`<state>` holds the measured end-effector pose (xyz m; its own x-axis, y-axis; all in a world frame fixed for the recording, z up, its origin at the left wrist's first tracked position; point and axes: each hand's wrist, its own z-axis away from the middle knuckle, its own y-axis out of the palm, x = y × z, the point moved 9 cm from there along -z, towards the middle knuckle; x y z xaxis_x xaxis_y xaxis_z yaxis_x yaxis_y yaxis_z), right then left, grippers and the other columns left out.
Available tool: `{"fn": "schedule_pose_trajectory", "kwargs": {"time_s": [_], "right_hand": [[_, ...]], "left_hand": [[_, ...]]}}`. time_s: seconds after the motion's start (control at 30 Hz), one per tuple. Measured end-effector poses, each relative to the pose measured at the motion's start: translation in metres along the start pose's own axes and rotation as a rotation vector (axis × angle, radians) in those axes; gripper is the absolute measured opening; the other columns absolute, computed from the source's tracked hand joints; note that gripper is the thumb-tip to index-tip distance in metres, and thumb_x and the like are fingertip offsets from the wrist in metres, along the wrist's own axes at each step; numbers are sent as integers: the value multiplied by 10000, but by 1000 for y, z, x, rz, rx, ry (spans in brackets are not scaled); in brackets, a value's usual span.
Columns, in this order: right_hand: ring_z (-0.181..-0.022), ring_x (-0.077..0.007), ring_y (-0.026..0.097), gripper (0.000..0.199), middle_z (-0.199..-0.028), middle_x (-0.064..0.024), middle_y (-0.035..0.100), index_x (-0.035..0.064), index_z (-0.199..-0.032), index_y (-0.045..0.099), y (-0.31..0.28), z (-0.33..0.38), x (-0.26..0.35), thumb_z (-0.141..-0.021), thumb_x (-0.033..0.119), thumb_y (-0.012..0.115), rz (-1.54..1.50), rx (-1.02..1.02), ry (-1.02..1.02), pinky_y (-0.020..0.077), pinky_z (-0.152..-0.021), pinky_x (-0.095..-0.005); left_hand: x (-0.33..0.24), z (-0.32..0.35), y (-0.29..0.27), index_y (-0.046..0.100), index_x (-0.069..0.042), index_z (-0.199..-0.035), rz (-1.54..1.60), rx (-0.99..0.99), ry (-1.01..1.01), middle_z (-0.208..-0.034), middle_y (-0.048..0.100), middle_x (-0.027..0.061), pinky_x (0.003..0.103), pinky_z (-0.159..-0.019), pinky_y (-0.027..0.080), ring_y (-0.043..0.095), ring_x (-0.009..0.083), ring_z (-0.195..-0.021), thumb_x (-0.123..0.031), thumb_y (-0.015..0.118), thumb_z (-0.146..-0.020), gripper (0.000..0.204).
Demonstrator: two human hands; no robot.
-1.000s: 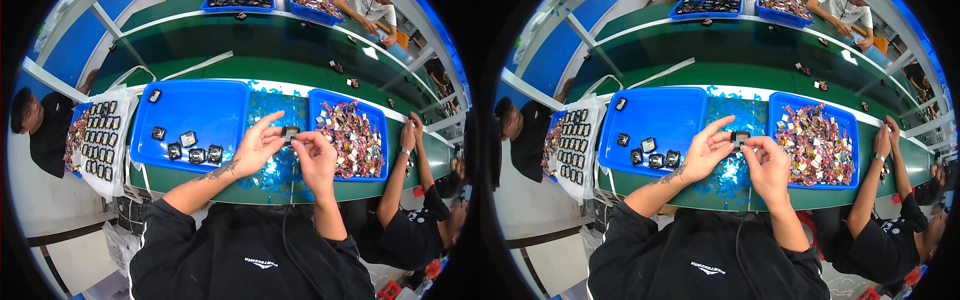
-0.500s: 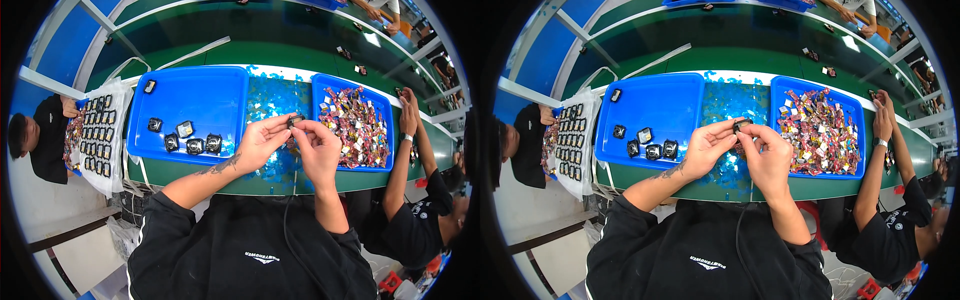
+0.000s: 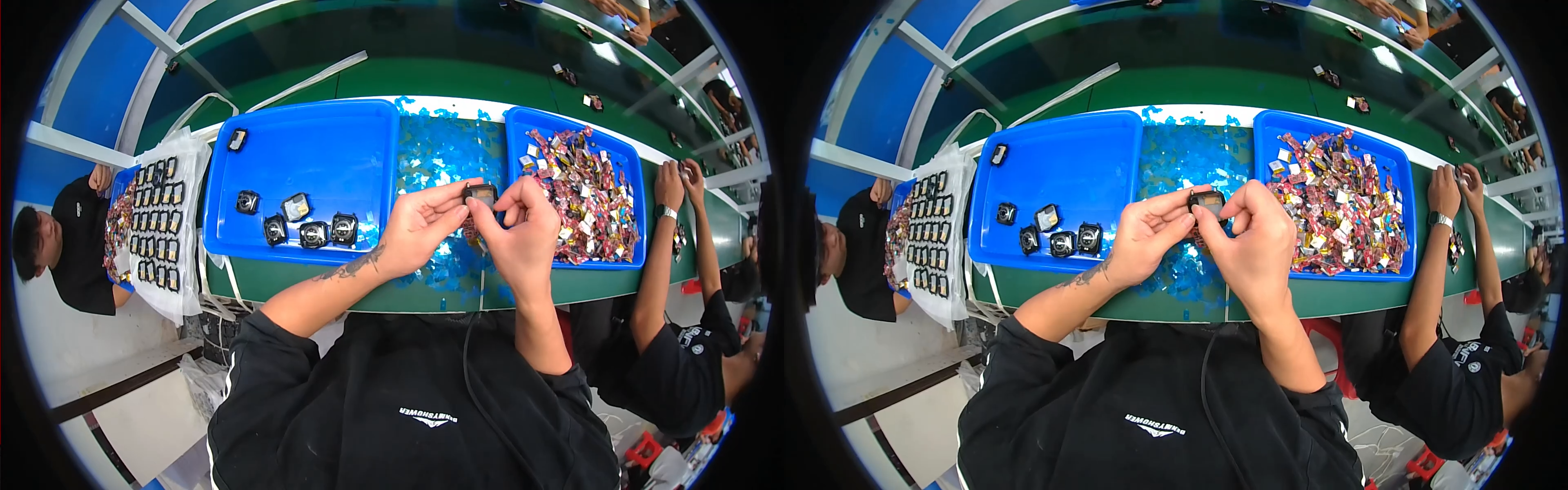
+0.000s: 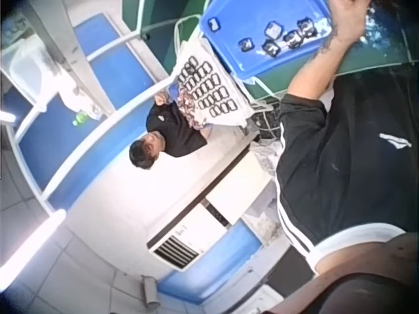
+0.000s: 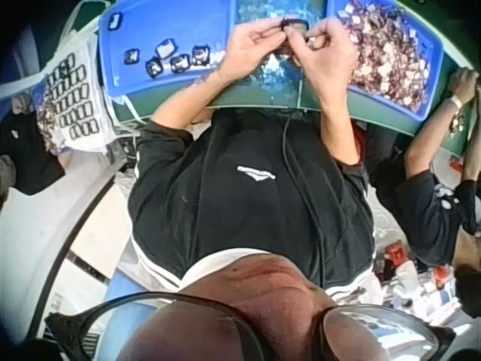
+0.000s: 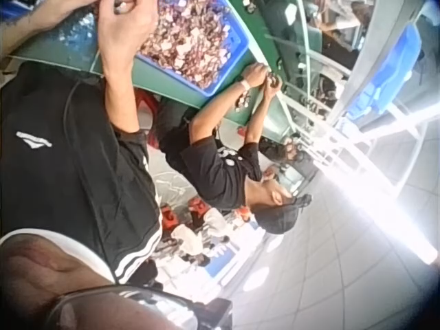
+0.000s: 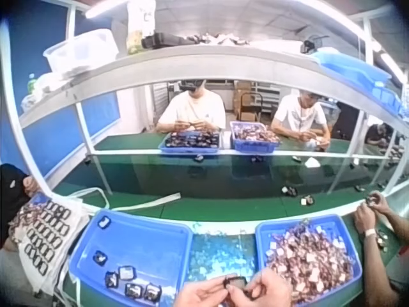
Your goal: Assembling small electronic modules at a factory production line workbench.
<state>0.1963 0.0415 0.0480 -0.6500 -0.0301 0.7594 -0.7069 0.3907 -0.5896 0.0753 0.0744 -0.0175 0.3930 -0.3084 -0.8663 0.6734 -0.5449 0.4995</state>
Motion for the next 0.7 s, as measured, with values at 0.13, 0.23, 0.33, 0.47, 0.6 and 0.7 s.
{"fn": "schedule_pose_trajectory", "kwargs": {"time_s": [0.13,0.23,0.33,0.47,0.6,0.7], "right_hand": [[-746,-79,539,297,-823,-21,552,28,-915,532,5,4,-30,-729,15,764,-680,-13,160,468,-644,-218],[-796,-95,584,323,-912,-48,598,24,-980,531,29,23,-28,-745,3,752,-757,267,316,511,-692,-226],[-811,-92,607,261,-908,-58,634,12,-972,570,35,27,-31,-770,-12,735,-692,288,312,522,-678,-222],[-745,-140,624,167,-807,-73,639,9,-857,624,2,17,-13,-742,-43,734,-412,2,49,508,-632,-249],[-725,-196,628,173,-793,-107,639,5,-843,662,-17,20,22,-701,-52,743,-206,-58,-270,495,-615,-282],[-742,-160,625,178,-846,-96,651,11,-909,684,-16,22,25,-742,-27,734,-335,45,-250,500,-624,-253]], "left_hand": [[-18,1,7,456,33,-1330,17,12,133,-1227,577,159,302,-953,474,578,165,-1111,-2,531,-930,409],[-27,2,1,458,25,-1318,38,-79,205,-1221,573,159,305,-954,471,579,170,-1106,8,523,-929,394],[-32,5,1,499,12,-1283,-75,-111,272,-1207,578,144,311,-944,474,585,177,-1095,11,528,-924,360],[-56,9,8,621,-8,-1157,-628,-71,415,-1164,602,161,307,-849,513,628,228,-1033,30,580,-869,293],[-67,11,16,683,-7,-1051,-970,-44,580,-1092,647,147,298,-749,551,673,241,-921,37,675,-786,269],[-74,13,18,713,-17,-955,-1045,-52,680,-1036,676,123,294,-695,565,686,231,-868,35,731,-723,238]]}}
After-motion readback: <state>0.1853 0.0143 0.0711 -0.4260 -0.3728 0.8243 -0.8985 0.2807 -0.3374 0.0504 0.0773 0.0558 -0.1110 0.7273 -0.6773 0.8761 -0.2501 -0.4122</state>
